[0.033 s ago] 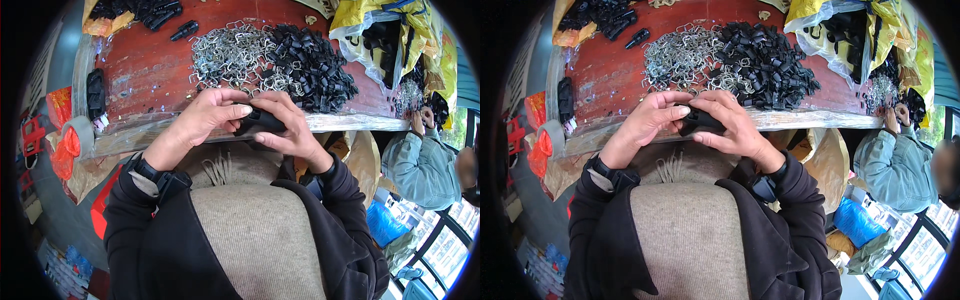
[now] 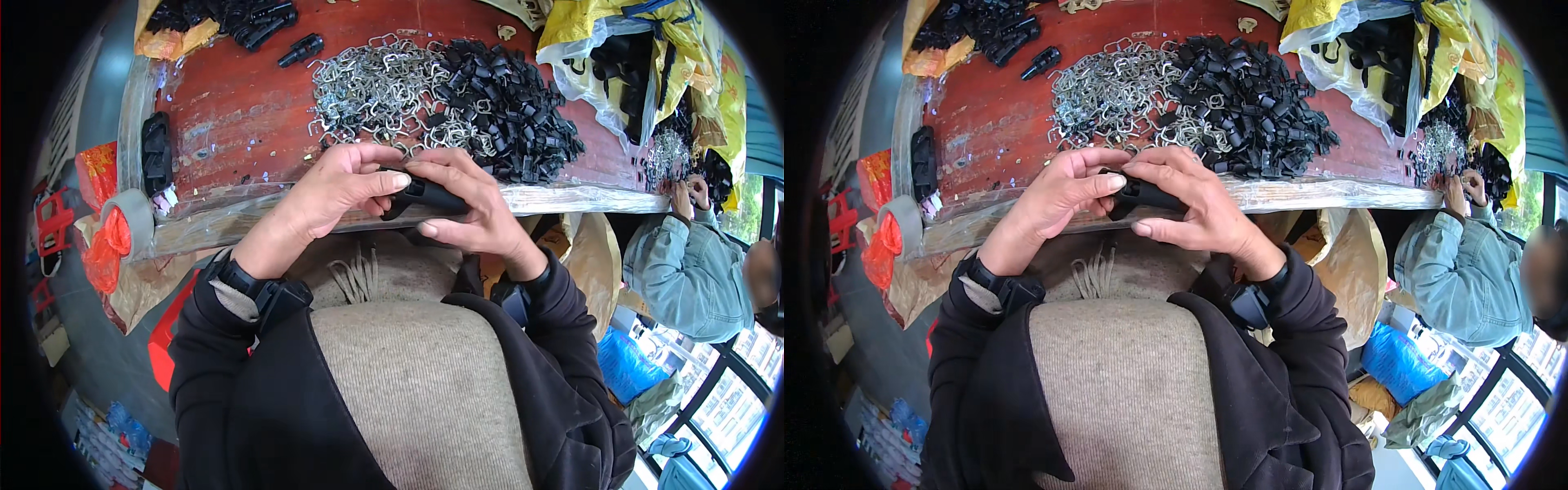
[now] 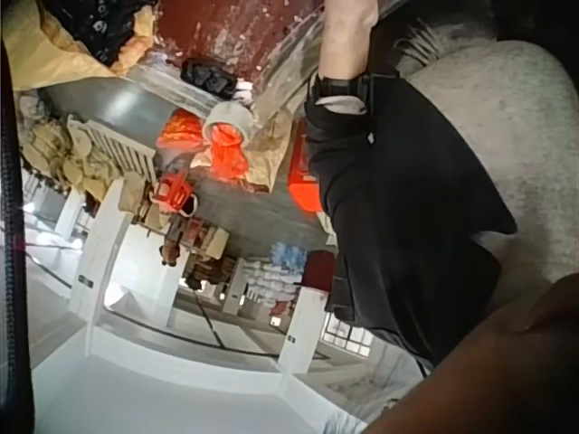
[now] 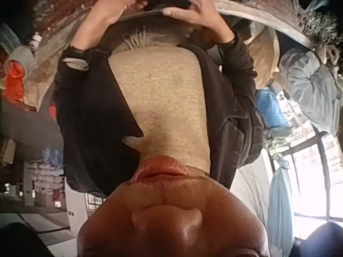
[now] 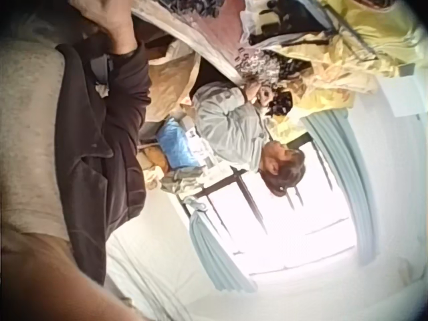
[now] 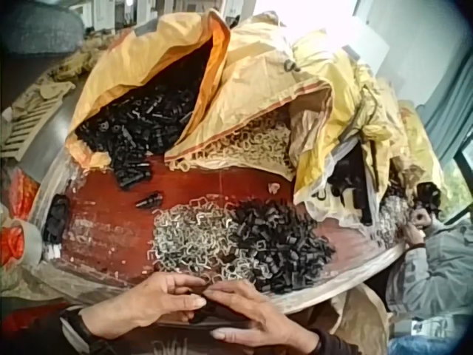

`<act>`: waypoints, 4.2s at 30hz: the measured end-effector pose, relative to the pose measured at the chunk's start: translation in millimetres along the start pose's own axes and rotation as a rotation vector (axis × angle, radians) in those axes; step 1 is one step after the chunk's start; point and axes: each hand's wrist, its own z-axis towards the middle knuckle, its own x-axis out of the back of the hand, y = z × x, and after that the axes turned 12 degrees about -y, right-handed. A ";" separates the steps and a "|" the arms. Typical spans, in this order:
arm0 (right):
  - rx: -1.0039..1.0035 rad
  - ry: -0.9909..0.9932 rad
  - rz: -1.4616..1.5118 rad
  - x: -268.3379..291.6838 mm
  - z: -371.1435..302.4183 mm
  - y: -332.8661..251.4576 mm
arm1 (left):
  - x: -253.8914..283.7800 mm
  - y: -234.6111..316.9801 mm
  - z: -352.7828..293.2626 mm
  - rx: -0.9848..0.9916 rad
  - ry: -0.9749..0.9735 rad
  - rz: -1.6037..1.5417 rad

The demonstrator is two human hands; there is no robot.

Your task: Manually assembling small plastic components by inserting metal clips into plastic housings.

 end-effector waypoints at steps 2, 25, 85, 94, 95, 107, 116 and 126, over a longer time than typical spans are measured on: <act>0.060 -0.092 0.209 12.0 1.8 -1.4 | -1.5 1.8 -1.4 0.003 -0.010 0.018; 0.087 0.021 0.612 -3.7 17.7 6.6 | -8.6 -3.3 9.4 -0.107 -0.077 -0.078; -0.113 0.364 -0.563 21.2 -10.3 5.6 | -176.5 101.5 -125.0 -0.321 0.537 0.692; 0.002 0.193 -0.799 2.4 39.3 46.3 | -133.5 87.1 -136.2 -0.617 0.091 0.247; 0.006 0.181 -0.803 0.9 41.4 45.9 | -128.1 83.8 -139.8 -0.650 0.036 0.189; -0.199 0.104 -1.009 -3.6 52.6 34.1 | 72.7 75.4 6.0 -0.372 0.585 1.135; -0.252 0.212 -0.715 -3.4 48.4 27.2 | 115.9 87.8 36.8 -0.393 0.510 1.853; 0.138 0.479 -0.133 -30.1 53.0 1.9 | 51.4 55.1 11.0 -0.292 0.282 -0.074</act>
